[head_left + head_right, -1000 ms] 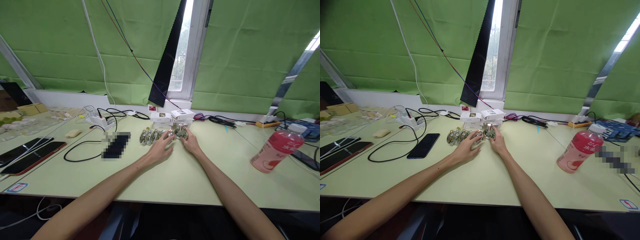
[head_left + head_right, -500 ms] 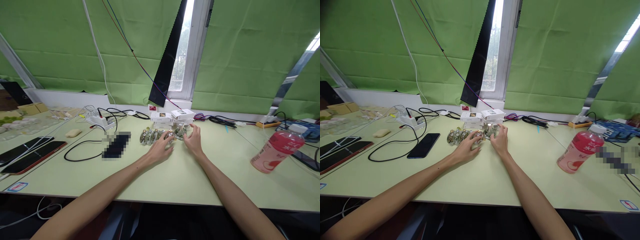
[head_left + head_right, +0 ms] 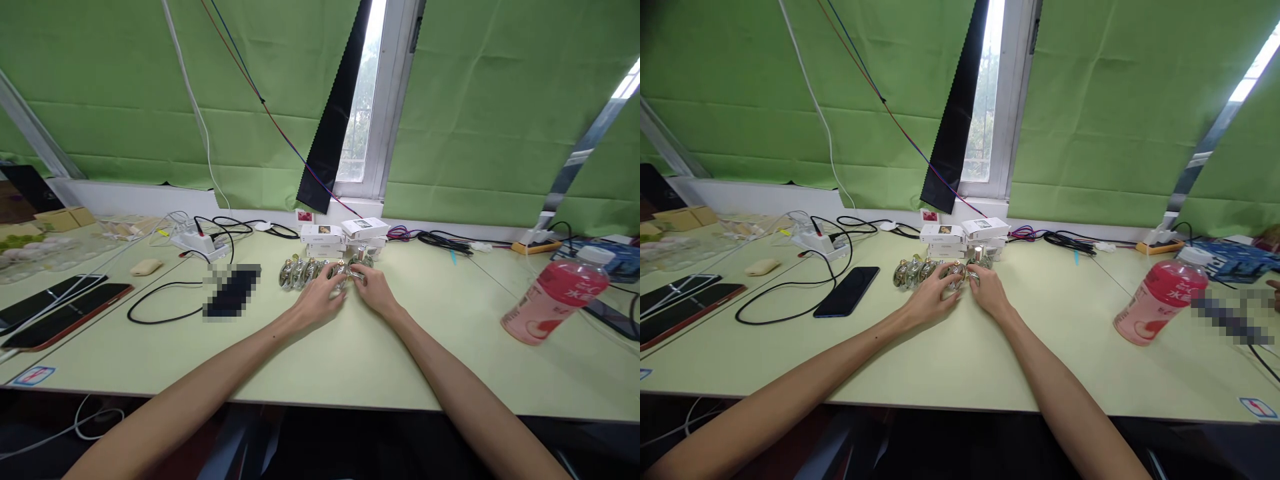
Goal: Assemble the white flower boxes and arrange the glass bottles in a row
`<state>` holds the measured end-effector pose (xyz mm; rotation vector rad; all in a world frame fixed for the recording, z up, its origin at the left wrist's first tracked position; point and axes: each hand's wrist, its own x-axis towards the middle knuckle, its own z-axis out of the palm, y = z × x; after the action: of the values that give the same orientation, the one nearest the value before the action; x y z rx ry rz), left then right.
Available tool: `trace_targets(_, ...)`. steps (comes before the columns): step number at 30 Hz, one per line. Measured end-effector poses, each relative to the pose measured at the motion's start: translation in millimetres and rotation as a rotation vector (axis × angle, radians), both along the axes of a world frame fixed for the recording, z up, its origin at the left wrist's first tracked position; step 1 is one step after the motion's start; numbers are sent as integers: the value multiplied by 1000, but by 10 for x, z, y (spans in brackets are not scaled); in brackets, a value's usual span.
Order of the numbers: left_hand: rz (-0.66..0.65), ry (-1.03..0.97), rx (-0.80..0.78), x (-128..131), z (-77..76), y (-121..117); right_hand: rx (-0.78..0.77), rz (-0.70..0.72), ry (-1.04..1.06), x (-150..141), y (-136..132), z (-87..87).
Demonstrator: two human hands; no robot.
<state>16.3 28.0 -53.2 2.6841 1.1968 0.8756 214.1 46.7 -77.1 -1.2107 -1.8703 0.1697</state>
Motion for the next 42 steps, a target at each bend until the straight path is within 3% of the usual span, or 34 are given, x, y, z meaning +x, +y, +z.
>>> trace_targets(9,18,-1,33,-4,24,-21,-157,-29,-75,9,-26,2)
trace_targets(42,-6,-59,-45,18,60,-71,-150,-29,-207,0,-23,2)
